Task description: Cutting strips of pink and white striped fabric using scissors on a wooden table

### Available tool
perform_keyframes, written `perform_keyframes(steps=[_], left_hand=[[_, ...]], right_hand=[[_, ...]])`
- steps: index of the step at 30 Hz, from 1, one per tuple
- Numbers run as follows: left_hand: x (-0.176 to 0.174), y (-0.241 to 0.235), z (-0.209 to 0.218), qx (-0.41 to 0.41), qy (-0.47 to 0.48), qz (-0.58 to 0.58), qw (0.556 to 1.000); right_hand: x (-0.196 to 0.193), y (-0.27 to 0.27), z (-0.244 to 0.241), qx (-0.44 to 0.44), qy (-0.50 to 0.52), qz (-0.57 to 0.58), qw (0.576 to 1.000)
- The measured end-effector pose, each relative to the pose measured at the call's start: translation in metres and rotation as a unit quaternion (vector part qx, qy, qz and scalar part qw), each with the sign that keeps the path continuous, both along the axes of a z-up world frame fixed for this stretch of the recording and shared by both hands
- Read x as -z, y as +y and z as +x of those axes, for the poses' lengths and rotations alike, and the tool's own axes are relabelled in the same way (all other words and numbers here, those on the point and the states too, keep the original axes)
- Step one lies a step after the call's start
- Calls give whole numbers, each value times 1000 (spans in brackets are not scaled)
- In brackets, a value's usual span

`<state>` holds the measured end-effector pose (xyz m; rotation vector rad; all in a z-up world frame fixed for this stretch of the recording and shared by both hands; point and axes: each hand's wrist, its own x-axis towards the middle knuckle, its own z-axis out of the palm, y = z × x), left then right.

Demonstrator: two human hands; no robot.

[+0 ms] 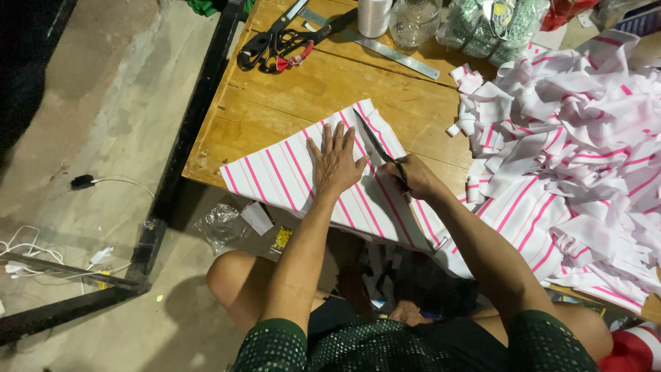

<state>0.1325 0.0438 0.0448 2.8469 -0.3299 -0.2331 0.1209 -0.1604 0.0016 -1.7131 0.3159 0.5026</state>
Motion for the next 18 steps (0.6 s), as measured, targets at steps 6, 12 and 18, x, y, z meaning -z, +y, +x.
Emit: perform_keyframes(steps=[6,12,18], left_hand=[[9,-2,4,0,6,-3,1000],[-3,-2,0,-5,6,-1,1000],[6,-2,3,-4,-1,-7,1000]], right_hand=[[-25,7,3,2,28,2,1000],[-25,11,19,10,11,10,1000],[-9,5,21,22,1,28,999]])
